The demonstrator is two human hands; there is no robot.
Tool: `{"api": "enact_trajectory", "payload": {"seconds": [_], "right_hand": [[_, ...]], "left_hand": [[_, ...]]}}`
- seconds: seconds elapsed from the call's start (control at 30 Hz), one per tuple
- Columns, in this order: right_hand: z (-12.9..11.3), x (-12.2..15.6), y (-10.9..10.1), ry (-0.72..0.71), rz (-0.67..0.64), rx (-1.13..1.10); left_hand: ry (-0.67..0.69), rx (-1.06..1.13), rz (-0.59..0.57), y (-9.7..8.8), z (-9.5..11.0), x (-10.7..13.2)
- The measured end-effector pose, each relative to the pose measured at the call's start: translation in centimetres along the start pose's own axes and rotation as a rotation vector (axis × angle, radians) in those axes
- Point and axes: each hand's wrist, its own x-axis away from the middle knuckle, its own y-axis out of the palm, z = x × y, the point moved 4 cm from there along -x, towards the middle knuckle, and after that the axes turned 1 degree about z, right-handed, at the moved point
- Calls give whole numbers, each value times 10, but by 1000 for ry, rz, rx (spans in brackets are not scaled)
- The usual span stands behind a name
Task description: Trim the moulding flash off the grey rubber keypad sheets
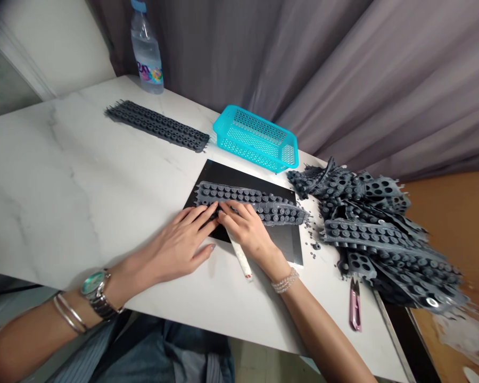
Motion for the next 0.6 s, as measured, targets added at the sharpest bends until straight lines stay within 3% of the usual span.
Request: {"api": "enact_trajectory", "payload": {"seconds": [0.6], "right_hand": [[1,1,3,-4,7,-5]], "left_hand": [[-3,-8,-25,1,0,0]]}}
